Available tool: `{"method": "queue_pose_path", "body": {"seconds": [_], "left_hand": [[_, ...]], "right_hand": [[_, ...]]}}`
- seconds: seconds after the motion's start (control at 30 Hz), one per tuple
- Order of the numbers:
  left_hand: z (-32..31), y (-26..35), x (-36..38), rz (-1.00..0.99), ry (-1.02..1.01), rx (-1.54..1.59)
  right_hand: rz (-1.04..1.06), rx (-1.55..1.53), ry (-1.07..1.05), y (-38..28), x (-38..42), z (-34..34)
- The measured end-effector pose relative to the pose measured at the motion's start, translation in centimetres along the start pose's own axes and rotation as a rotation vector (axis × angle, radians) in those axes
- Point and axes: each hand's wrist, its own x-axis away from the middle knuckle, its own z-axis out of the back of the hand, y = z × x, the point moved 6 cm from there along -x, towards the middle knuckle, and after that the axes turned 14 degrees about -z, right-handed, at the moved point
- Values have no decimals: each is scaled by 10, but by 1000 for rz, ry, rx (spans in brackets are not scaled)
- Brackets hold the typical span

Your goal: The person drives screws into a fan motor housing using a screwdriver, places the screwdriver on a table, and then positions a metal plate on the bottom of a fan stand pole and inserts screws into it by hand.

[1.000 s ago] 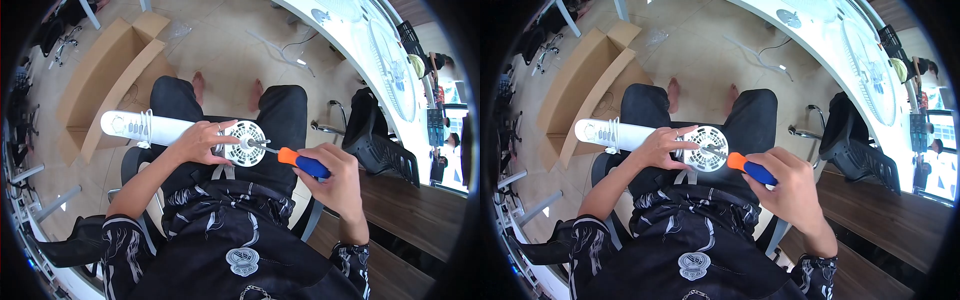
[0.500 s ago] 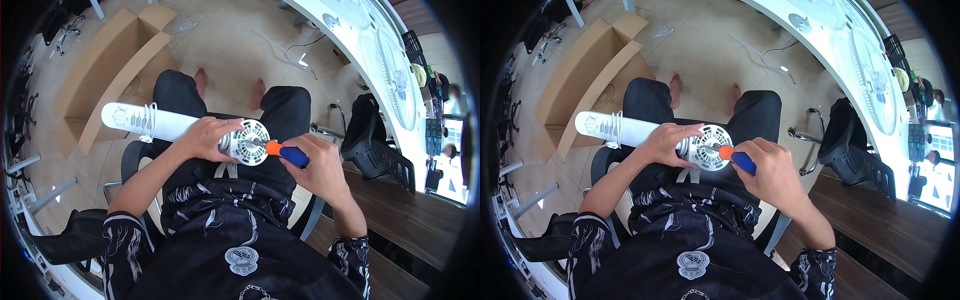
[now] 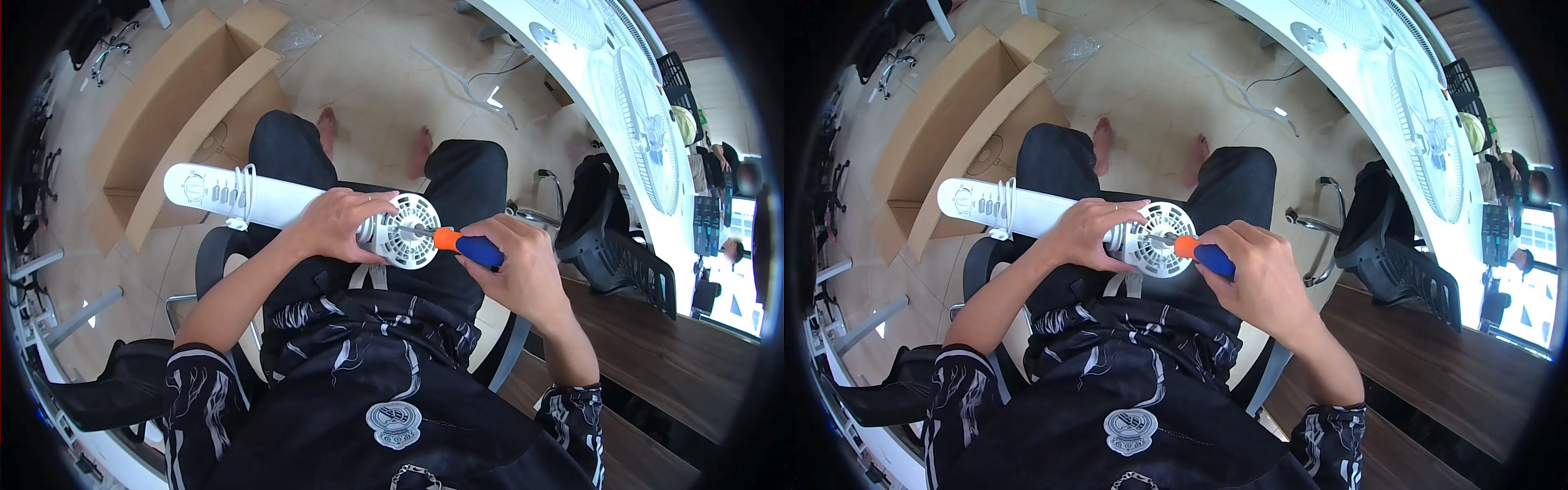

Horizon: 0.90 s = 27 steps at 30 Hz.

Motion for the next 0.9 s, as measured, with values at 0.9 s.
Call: {"method": "queue_pose_path", "body": {"seconds": [0.9], "left_hand": [[-3, -2, 3, -3, -3, -31]], "right_hand": [[267, 201, -13, -23, -50, 19]]}}
